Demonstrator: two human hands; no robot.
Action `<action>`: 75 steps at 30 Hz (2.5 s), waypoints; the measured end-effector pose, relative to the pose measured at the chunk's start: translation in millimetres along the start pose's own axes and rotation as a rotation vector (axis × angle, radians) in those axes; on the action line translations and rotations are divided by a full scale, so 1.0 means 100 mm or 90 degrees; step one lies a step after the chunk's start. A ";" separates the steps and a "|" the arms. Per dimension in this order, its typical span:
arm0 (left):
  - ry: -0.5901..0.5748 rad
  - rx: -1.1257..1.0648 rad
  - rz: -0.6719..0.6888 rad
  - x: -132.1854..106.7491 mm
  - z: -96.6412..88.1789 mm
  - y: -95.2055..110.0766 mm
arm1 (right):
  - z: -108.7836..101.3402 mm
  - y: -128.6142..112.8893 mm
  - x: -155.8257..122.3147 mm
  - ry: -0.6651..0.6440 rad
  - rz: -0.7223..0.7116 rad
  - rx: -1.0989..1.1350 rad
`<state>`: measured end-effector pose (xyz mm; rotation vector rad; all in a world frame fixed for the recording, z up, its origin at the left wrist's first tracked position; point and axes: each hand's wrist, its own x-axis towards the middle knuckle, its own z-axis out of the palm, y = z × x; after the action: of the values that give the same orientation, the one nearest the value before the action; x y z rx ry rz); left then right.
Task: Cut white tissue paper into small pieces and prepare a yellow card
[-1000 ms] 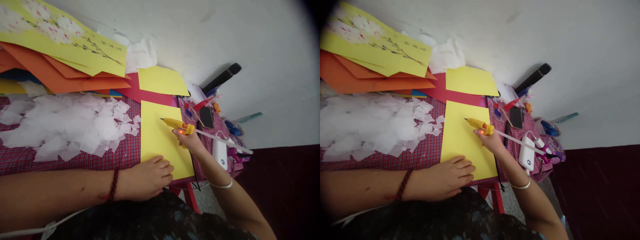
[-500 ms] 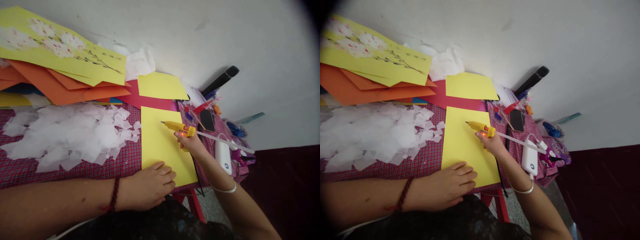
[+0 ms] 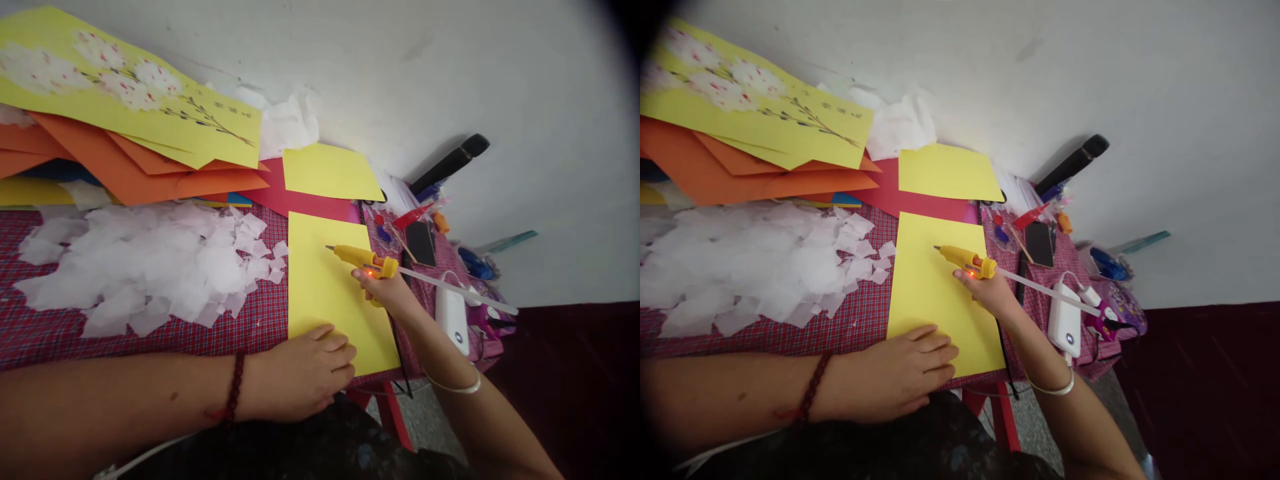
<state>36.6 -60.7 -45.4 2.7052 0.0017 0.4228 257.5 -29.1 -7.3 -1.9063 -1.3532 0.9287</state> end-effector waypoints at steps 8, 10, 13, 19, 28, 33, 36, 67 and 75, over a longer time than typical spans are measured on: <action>-0.004 0.004 -0.001 0.00 -0.01 0.00 | 0.02 0.04 0.03 0.018 0.025 0.016; -0.001 0.006 -0.003 0.00 -0.01 0.00 | 0.03 0.06 0.05 0.027 0.021 0.012; -0.003 0.002 -0.002 0.00 -0.01 0.00 | 0.01 0.04 0.04 0.023 0.019 0.004; 0.010 -0.002 0.003 0.00 -0.01 0.00 | 0.00 0.01 0.00 -0.030 0.005 0.026; 0.016 0.007 0.008 0.00 0.02 0.00 | 0.03 0.10 0.05 0.023 0.030 0.002; -0.001 0.008 0.008 0.01 0.02 0.00 | 0.03 0.10 0.05 -0.033 -0.009 0.009; -0.015 0.008 0.004 0.01 0.01 0.00 | 0.05 0.14 0.08 0.001 -0.034 -0.008; -0.043 0.005 0.003 0.02 0.00 0.00 | 0.03 0.10 -0.01 0.018 -0.049 0.031; -0.054 0.011 0.006 0.03 0.00 -0.01 | 0.01 0.10 0.02 0.021 -0.063 0.013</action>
<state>39.4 -60.1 -45.0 2.7385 -0.0326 0.3117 262.6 -30.0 -16.4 -1.8145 -1.4004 0.8566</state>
